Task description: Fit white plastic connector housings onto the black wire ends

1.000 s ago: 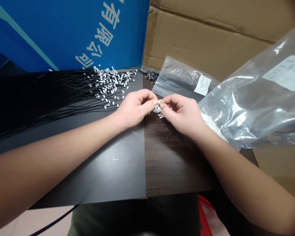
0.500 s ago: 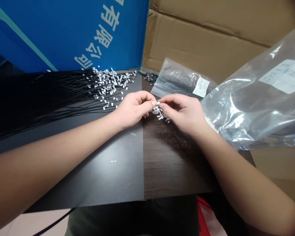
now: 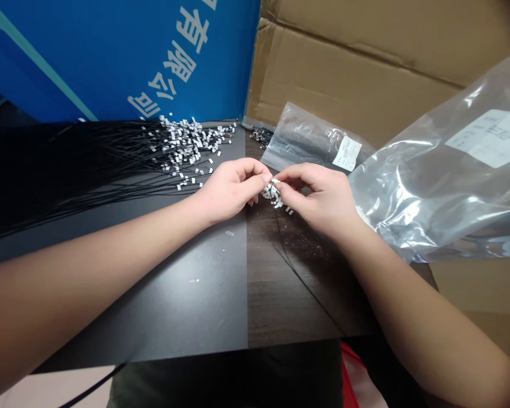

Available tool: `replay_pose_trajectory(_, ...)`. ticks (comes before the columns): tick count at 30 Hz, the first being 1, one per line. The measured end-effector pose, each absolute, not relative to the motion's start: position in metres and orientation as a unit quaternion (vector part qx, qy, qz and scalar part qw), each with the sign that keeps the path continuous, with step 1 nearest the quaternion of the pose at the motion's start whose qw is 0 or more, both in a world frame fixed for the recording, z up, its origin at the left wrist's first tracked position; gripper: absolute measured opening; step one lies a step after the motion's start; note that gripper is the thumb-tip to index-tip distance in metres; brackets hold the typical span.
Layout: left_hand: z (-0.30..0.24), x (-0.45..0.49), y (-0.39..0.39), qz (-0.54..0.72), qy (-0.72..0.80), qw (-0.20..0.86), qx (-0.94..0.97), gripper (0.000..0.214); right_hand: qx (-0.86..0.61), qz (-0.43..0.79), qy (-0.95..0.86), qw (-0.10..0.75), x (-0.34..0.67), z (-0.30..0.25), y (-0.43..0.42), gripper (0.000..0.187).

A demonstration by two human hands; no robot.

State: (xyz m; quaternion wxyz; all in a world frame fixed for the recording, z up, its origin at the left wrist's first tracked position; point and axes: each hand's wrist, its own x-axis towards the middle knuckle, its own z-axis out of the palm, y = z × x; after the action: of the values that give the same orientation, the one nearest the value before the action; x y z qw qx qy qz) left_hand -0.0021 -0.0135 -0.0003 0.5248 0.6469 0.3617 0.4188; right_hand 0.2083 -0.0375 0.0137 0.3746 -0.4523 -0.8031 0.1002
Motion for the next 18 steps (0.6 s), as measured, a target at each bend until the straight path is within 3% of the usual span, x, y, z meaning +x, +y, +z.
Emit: replay_pose_trajectory(18,0.0023,-0.0027,-0.0154,0.411,0.359,0.511,0.664,0.012,-0.442,0.062,-0.795,0.412,0.2065,0.0106,-0.0377,0.008)
